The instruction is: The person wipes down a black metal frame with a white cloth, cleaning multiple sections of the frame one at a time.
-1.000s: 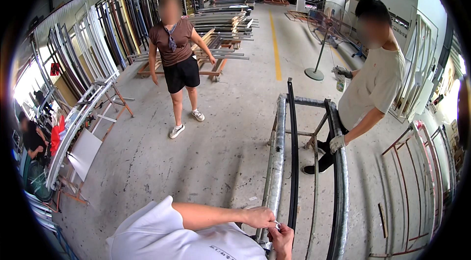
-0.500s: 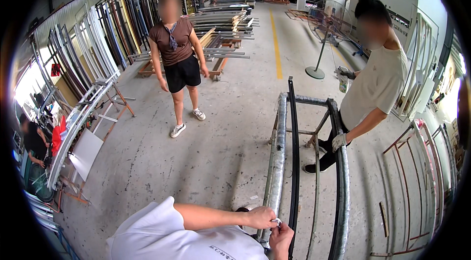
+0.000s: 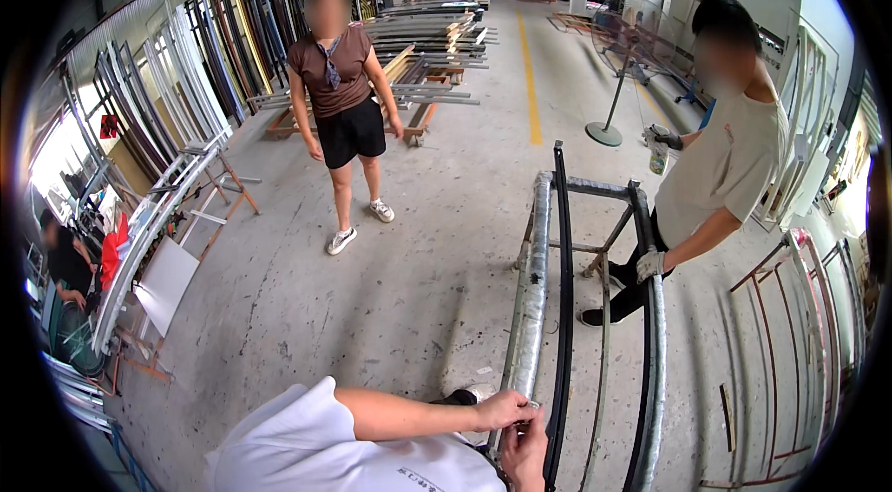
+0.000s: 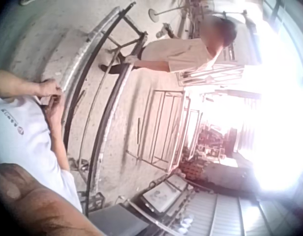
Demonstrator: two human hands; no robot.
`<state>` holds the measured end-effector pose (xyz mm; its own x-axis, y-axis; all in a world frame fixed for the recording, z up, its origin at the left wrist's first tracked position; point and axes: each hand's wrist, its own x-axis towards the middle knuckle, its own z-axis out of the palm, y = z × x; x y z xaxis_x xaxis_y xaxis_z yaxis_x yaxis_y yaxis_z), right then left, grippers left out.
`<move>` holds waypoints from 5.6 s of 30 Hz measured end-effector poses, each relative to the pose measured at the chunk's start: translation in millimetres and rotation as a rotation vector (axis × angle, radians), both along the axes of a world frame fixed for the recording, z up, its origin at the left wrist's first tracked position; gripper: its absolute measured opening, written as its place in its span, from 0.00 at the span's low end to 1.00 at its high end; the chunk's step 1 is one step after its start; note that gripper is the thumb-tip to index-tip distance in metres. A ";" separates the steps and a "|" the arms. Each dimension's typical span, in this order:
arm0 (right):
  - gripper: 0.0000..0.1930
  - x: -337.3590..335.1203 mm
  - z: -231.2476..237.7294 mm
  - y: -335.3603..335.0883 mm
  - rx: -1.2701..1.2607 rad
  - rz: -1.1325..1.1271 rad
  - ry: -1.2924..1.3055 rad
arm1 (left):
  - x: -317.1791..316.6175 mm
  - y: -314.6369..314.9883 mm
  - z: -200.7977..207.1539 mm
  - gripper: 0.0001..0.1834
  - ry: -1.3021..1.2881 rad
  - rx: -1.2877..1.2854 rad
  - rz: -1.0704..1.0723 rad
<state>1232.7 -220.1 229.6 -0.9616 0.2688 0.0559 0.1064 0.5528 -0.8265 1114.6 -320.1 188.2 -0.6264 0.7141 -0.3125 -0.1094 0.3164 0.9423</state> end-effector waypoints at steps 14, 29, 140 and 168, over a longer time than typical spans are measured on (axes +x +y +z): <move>0.06 6.9 -27.3 29.4 -1.034 -0.293 -0.139 | -15.1 -1.9 9.0 0.13 -0.143 0.138 -0.278; 0.07 -6.4 -13.1 20.9 -0.029 -0.369 -0.070 | -16.3 14.7 13.4 0.21 0.487 -0.127 -0.370; 0.12 -71.6 -167.1 91.2 0.309 -0.568 -0.418 | -435.2 209.4 -180.5 0.06 1.307 0.173 -0.721; 0.12 -206.7 -177.5 124.9 0.176 -0.496 -0.329 | -492.8 187.8 -186.3 0.21 1.236 0.026 -0.749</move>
<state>1026.0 -95.2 52.1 -0.6988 0.7019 -0.1381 0.6193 0.4970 -0.6078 621.8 -132.3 1.9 0.0355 0.9864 0.1605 0.9449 -0.0855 0.3159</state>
